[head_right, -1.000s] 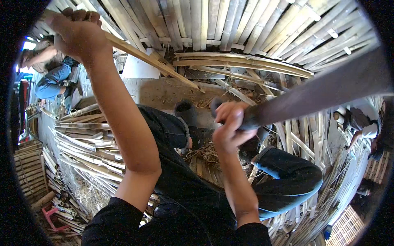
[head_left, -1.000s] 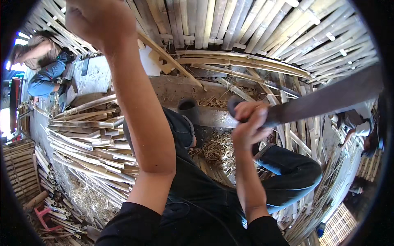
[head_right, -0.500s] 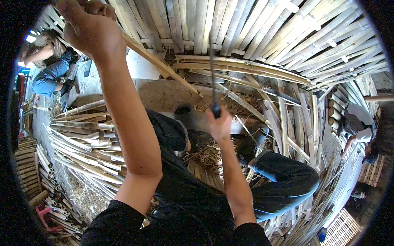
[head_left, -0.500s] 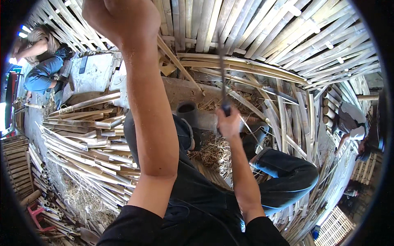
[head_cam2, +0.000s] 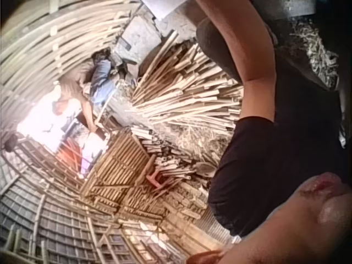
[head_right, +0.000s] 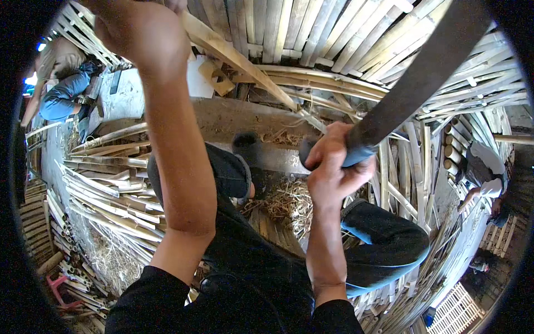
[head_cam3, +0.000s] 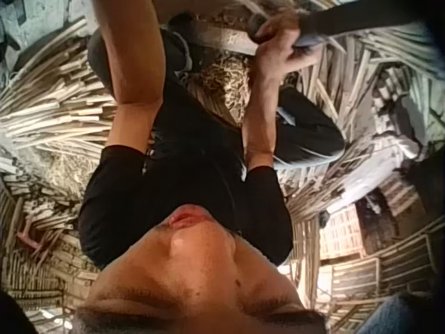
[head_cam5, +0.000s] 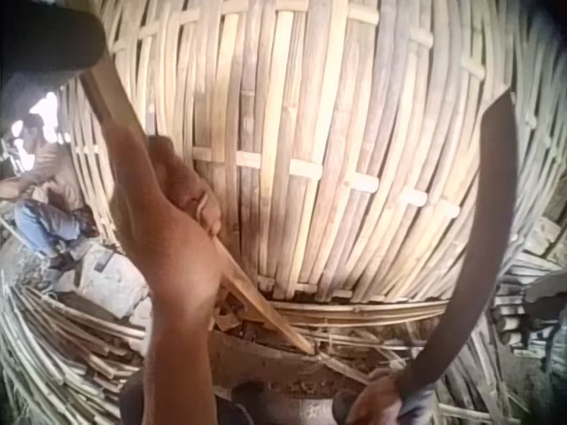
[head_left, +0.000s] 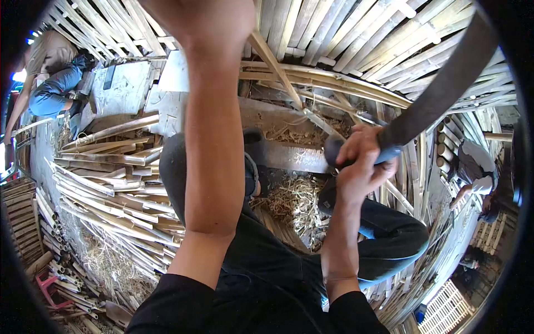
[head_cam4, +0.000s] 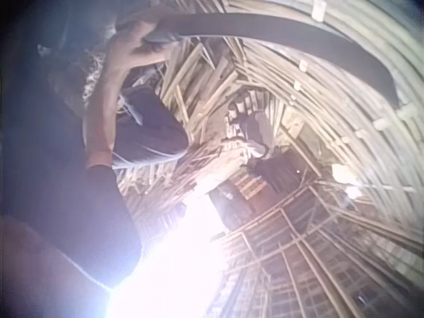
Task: The person is using a manual blade to shave and smooth long strips of bamboo in a workshop environment.
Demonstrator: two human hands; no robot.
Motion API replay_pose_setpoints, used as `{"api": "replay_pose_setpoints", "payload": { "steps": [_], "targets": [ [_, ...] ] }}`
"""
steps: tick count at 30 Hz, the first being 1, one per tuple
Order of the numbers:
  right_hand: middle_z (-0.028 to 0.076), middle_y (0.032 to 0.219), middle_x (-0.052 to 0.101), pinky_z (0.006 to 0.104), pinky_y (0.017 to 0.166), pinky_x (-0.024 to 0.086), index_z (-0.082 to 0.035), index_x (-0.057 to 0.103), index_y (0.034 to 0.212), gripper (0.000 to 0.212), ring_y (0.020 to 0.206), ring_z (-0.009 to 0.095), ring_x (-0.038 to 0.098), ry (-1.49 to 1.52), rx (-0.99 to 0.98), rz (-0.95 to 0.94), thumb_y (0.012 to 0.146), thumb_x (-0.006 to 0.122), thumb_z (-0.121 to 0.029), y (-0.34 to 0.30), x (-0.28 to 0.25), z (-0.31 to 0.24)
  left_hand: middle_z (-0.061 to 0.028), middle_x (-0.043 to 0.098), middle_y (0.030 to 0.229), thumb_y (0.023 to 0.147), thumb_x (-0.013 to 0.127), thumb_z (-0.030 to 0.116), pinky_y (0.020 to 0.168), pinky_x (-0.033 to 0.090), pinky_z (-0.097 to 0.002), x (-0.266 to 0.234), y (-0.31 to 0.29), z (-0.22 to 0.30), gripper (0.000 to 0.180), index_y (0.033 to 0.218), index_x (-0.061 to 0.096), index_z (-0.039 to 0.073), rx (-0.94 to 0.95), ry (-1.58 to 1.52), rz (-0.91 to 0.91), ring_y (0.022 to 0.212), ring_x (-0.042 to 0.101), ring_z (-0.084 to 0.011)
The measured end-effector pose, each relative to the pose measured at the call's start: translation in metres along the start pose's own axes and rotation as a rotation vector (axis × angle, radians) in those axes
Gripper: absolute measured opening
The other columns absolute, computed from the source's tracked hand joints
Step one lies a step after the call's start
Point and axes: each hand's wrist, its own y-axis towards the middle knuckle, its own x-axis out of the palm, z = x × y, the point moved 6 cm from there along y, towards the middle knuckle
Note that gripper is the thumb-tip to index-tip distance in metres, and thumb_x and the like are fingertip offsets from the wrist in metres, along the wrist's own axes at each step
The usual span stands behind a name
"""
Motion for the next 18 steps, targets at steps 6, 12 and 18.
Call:
{"api": "replay_pose_setpoints", "payload": {
  "steps": [6,12,18],
  "targets": [
    [-0.002,0.053,0.047,0.0412,0.082,0.045,-0.007,0.052,0.075,0.021,0.042,0.013,0.051,0.080,-0.204,-0.021,0.093,0.053,-0.018,0.032,-0.005,-0.035,0.0071,0.024,0.052,0.100,0.038,0.057,0.038,0.020,-0.0230,0.014,-0.004,0.005,0.055,0.061,0.037,0.018,-0.011,-0.003,-0.046,0.041,0.021,-0.0043],
    [0.013,0.077,0.064,0.0369,0.066,0.052,-0.001,0.060,0.092,0.021,0.072,0.030,0.066,-0.354,0.229,0.034,0.089,0.064,-0.022,-0.096,-0.074,0.233,0.0080,0.025,0.053,0.100,0.039,0.057,0.038,0.019,-0.0232,0.041,-0.012,0.012,0.053,0.063,0.037,0.019,-0.142,-0.188,0.002,0.041,0.021,-0.0037],
    [0.026,0.089,0.067,0.0443,0.074,0.051,0.006,0.064,0.093,0.043,0.085,0.043,0.065,-1.046,0.648,-0.668,0.082,0.067,-0.036,-0.143,-0.084,0.298,0.0078,0.028,0.055,0.100,0.041,0.054,0.038,0.017,-0.0222,0.036,-0.020,0.012,0.050,0.066,0.039,0.018,-0.115,-0.064,-0.065,0.043,0.021,-0.0030]
  ]
}}
